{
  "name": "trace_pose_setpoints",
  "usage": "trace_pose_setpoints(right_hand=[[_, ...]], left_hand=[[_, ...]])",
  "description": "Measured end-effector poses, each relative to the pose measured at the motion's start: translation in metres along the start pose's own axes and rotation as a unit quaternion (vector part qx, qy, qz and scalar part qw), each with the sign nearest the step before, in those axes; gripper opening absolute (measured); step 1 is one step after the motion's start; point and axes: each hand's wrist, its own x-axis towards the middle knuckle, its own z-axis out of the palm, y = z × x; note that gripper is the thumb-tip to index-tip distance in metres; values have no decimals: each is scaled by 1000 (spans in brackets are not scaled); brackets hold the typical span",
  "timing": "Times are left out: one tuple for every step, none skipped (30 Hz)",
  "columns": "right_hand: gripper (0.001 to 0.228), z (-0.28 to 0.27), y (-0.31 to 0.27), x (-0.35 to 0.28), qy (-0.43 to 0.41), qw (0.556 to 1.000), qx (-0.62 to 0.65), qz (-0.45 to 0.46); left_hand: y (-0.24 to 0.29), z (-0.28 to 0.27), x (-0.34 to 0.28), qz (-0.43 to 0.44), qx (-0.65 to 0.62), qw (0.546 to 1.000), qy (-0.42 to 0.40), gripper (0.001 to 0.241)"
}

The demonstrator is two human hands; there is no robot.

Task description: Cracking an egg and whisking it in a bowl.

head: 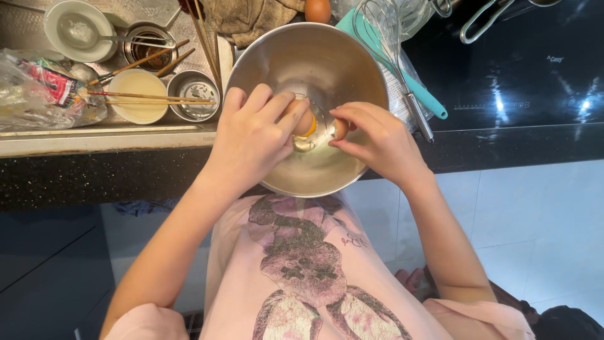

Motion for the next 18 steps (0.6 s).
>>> trace_pose_setpoints(right_hand=[[46, -1, -1, -1, 0, 1000, 0, -1], [46, -2, -1, -2, 11, 999, -37, -28], [46, -4, -2, -3, 21, 996, -73, -55], [46, -4, -3, -4, 21, 996, -73, -55], [45, -5, -5, -5, 24, 996, -67, -50], [44, -5, -6, -5, 27, 997, -62, -44], [44, -5, -7, -6, 28, 997, -62, -43], [46, -4, -7, -6, 20, 995, -81, -52], [48, -4, -8, -5, 12, 993, -100, -60], [48, -6, -11, -6, 12, 993, -100, -61], [52, -7, -13, -5, 16, 996, -81, -31], [57, -8, -15, -5, 19, 998, -62, -1], [57, -7, -15, -6, 18, 998, -62, -1], [60, -5, -16, -6, 1, 997, -82, -15], [64, -4, -15, -5, -15, 994, -102, -29], [64, -4, -15, -6, -15, 994, -103, -30], [64, -4, -15, -7, -2, 995, -95, -22], [64, -4, -15, -8, 11, 996, -87, -15]], left_hand=[[0, -2, 0, 0, 1, 1000, 0, 50], [1, -5, 1, 11, 25, 1000, -2, 49], [2, -7, 1, 21, 49, 999, -5, 48], [2, -9, 1, 20, 49, 999, -5, 48], [3, -10, 0, 34, 59, 998, -5, 43], [4, -11, 0, 48, 69, 996, -5, 37], [5, -12, 0, 49, 69, 996, -5, 37], [5, -13, 0, 65, 90, 994, -10, 37], [6, -13, 1, 80, 111, 991, -14, 36], [7, -13, 1, 80, 111, 990, -13, 36], [7, -14, 1, 82, 127, 988, -15, 38], [7, -14, 1, 85, 143, 986, -16, 40], [9, -12, -1, 84, 143, 986, -16, 40], [10, -10, -2, 100, 163, 981, -33, 37], [11, -8, -3, 117, 184, 975, -48, 35], [11, -7, -3, 117, 184, 975, -47, 35], [12, -7, -3, 108, 196, 974, -34, 35], [13, -6, -3, 99, 208, 973, -22, 34]])
